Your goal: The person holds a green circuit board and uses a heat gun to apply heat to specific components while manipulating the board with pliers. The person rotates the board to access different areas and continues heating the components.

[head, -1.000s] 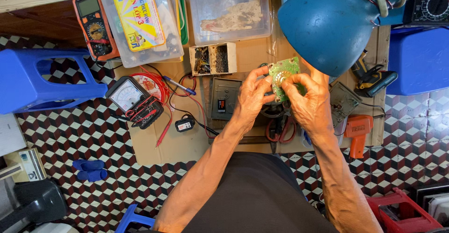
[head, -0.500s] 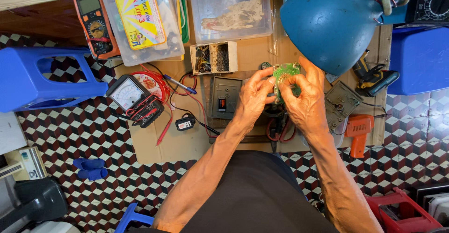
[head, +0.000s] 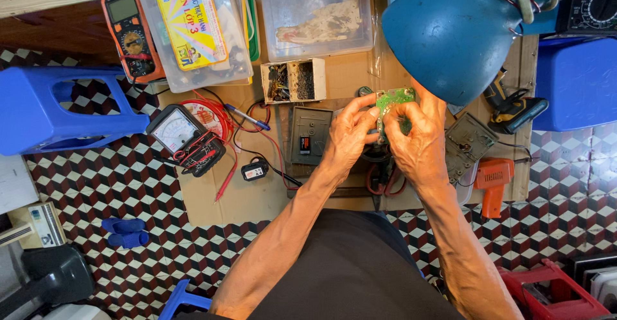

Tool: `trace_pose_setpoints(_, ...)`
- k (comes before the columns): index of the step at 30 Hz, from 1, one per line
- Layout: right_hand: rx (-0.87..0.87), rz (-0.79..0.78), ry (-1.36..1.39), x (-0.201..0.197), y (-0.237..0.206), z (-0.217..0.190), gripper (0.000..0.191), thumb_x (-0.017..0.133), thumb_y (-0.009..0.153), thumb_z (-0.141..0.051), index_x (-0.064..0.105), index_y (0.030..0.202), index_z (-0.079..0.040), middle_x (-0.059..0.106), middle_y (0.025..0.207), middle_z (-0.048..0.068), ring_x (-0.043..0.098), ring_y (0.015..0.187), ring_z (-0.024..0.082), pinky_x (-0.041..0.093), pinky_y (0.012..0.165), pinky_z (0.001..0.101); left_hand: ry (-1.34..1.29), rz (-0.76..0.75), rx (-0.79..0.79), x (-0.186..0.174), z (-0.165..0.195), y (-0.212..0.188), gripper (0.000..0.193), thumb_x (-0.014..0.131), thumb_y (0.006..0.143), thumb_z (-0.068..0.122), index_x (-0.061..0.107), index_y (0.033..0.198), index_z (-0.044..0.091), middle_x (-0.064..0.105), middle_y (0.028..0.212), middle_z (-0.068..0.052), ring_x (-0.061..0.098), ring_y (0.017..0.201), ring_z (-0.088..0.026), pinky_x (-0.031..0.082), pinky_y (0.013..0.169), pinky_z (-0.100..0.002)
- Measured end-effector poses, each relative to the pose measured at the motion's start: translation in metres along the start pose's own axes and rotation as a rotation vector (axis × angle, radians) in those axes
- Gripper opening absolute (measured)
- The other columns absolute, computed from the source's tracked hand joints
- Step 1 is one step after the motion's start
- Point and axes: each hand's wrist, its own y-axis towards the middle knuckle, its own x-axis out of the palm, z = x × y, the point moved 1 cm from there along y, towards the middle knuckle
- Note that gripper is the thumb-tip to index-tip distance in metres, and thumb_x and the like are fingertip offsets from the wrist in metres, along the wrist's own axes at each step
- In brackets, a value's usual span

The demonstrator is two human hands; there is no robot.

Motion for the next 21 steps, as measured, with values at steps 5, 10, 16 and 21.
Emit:
trace_pose_setpoints(5, -0.02, 0.007, -0.043, -0.0005, 0.0005, 0.0005, 0.011, 0.071, 0.095, -0.002, 0.062, 0.091, 0.003, 0.05, 0.154, 0.025, 0.045, 0.142, 0.044, 0.039, 0.117, 0.0516, -0.006, -0.004, -0.001, 0.0029, -0.0014, -0.0013, 0.044, 0.056, 0.104, 0.027, 0.055, 0.142, 0.006, 0.072, 0.122, -0.016, 0.07, 0.113, -0.024, 0.061, 0.092, -0.04)
trace_pose_setpoints(10, -0.018, 0.012, -0.029, 0.0004, -0.002, 0.0029, 0.009, 0.071, 0.094, -0.002, 0.063, 0.096, 0.002, 0.051, 0.151, 0.026, 0.047, 0.139, 0.043, 0.04, 0.115, 0.0511, 0.008, 0.0, -0.004, 0.003, -0.0021, -0.0006, 0.043, 0.057, 0.103, 0.026, 0.057, 0.14, 0.005, 0.074, 0.119, -0.017, 0.071, 0.11, -0.024, 0.063, 0.09, -0.041)
trace_pose_setpoints(16, -0.001, 0.033, -0.098, 0.0016, -0.0026, 0.0072, 0.01, 0.074, 0.095, -0.003, 0.064, 0.093, 0.001, 0.053, 0.148, 0.024, 0.048, 0.137, 0.042, 0.04, 0.115, 0.0517, -0.002, 0.012, 0.003, 0.005, -0.0049, -0.0024, 0.043, 0.057, 0.104, 0.026, 0.056, 0.141, 0.006, 0.073, 0.121, -0.015, 0.071, 0.111, -0.023, 0.062, 0.091, -0.039)
trace_pose_setpoints(21, -0.012, 0.029, -0.054, 0.0032, -0.0043, 0.0058, 0.009, 0.071, 0.095, -0.003, 0.064, 0.096, 0.001, 0.051, 0.15, 0.026, 0.046, 0.14, 0.043, 0.039, 0.116, 0.0509, -0.003, 0.011, 0.018, 0.0034, -0.0043, -0.0008, 0.042, 0.057, 0.104, 0.027, 0.056, 0.141, 0.006, 0.073, 0.122, -0.015, 0.07, 0.111, -0.023, 0.062, 0.09, -0.039)
